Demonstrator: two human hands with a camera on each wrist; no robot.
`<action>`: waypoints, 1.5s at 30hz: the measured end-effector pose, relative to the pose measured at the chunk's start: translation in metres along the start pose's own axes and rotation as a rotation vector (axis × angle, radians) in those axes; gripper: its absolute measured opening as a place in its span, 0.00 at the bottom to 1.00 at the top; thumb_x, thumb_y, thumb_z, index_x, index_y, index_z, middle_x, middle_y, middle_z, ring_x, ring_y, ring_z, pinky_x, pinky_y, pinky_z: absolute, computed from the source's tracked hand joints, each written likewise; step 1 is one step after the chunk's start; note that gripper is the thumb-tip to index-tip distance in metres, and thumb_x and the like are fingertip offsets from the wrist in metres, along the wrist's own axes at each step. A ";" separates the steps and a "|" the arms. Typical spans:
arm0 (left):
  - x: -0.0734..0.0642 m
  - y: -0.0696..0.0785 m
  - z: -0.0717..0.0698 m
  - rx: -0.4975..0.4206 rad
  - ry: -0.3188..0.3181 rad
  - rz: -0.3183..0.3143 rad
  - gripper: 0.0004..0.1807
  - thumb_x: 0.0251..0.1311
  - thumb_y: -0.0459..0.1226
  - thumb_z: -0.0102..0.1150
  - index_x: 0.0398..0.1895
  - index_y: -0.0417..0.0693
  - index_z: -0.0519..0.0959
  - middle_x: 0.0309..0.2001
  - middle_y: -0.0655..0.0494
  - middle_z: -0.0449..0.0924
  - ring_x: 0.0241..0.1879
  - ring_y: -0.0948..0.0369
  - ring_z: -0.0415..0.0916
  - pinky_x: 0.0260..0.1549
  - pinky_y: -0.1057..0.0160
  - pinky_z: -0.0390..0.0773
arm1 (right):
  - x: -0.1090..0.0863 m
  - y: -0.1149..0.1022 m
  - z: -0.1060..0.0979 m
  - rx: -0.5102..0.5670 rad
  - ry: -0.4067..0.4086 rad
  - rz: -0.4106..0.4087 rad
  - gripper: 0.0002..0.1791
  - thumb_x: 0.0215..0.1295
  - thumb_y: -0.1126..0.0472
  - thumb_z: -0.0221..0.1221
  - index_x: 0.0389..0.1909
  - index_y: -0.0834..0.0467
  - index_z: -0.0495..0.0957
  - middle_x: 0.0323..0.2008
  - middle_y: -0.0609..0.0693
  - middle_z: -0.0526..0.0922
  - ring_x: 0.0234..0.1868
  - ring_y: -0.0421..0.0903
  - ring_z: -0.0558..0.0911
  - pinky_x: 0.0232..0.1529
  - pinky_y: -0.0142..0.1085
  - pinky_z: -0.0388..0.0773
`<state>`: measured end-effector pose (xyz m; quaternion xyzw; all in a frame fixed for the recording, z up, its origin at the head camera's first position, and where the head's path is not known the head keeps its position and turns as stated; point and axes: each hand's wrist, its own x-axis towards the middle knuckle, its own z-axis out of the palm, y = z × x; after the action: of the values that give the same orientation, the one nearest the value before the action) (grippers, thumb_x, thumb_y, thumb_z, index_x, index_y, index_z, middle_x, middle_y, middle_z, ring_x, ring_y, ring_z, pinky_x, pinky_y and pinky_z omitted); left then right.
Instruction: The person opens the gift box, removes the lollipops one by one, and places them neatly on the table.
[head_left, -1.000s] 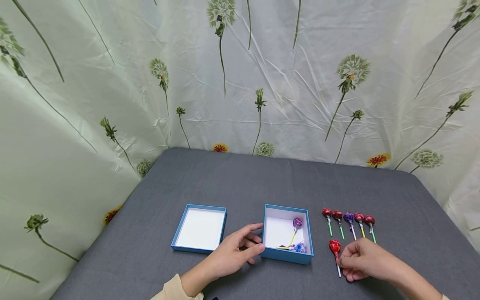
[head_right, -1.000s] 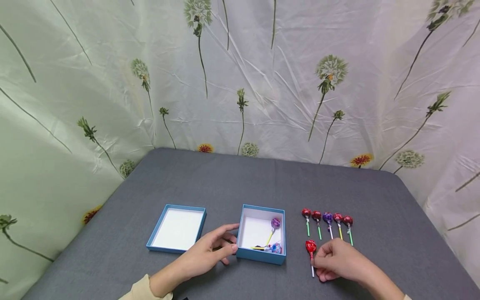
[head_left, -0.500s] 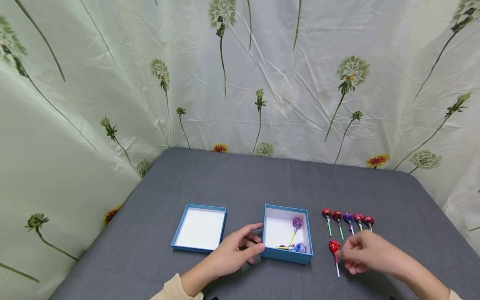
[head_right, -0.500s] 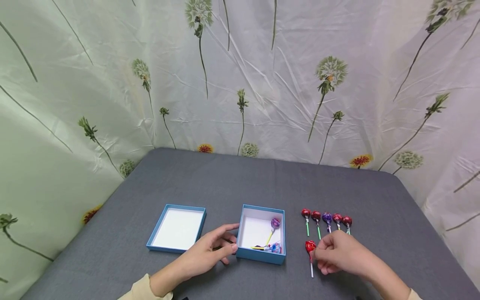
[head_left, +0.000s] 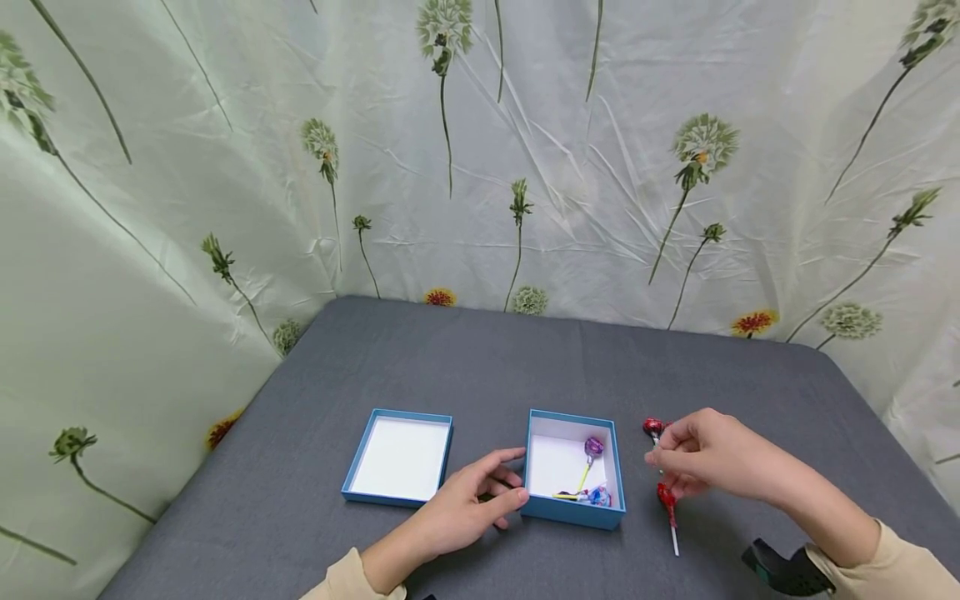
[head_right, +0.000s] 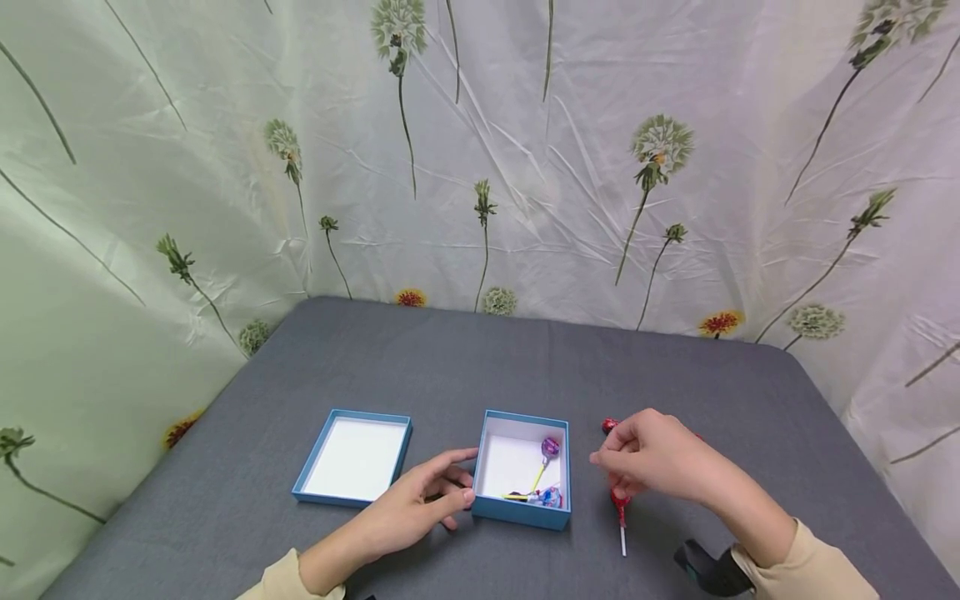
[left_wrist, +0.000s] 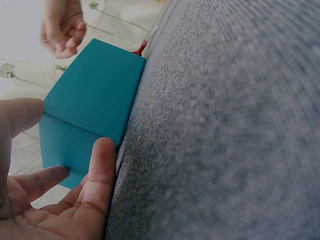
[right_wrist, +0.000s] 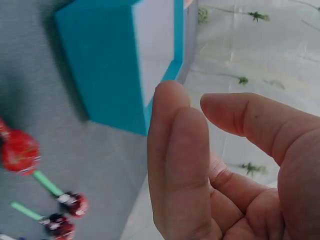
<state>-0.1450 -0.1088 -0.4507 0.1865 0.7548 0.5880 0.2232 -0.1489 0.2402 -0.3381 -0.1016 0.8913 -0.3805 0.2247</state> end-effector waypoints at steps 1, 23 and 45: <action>0.000 0.000 0.000 0.000 0.000 0.001 0.30 0.79 0.45 0.61 0.79 0.52 0.69 0.55 0.50 0.82 0.42 0.61 0.83 0.36 0.67 0.85 | 0.003 -0.005 0.000 -0.021 0.002 -0.003 0.12 0.75 0.57 0.65 0.34 0.61 0.85 0.28 0.49 0.87 0.30 0.42 0.84 0.31 0.34 0.87; -0.001 -0.002 0.000 -0.006 0.003 0.032 0.30 0.78 0.44 0.62 0.79 0.52 0.70 0.56 0.50 0.82 0.39 0.62 0.83 0.35 0.67 0.85 | 0.061 -0.064 0.019 -0.269 -0.051 0.022 0.11 0.72 0.61 0.67 0.29 0.61 0.88 0.19 0.48 0.85 0.20 0.39 0.84 0.29 0.34 0.87; 0.000 -0.001 -0.002 0.001 -0.001 0.014 0.30 0.78 0.45 0.61 0.79 0.54 0.70 0.57 0.51 0.82 0.41 0.62 0.83 0.36 0.68 0.85 | 0.081 -0.067 0.033 -0.376 -0.087 0.102 0.10 0.70 0.61 0.68 0.29 0.61 0.89 0.17 0.50 0.85 0.18 0.39 0.85 0.26 0.33 0.86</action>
<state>-0.1461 -0.1104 -0.4516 0.1923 0.7535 0.5892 0.2192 -0.2035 0.1443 -0.3362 -0.1126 0.9401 -0.1908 0.2590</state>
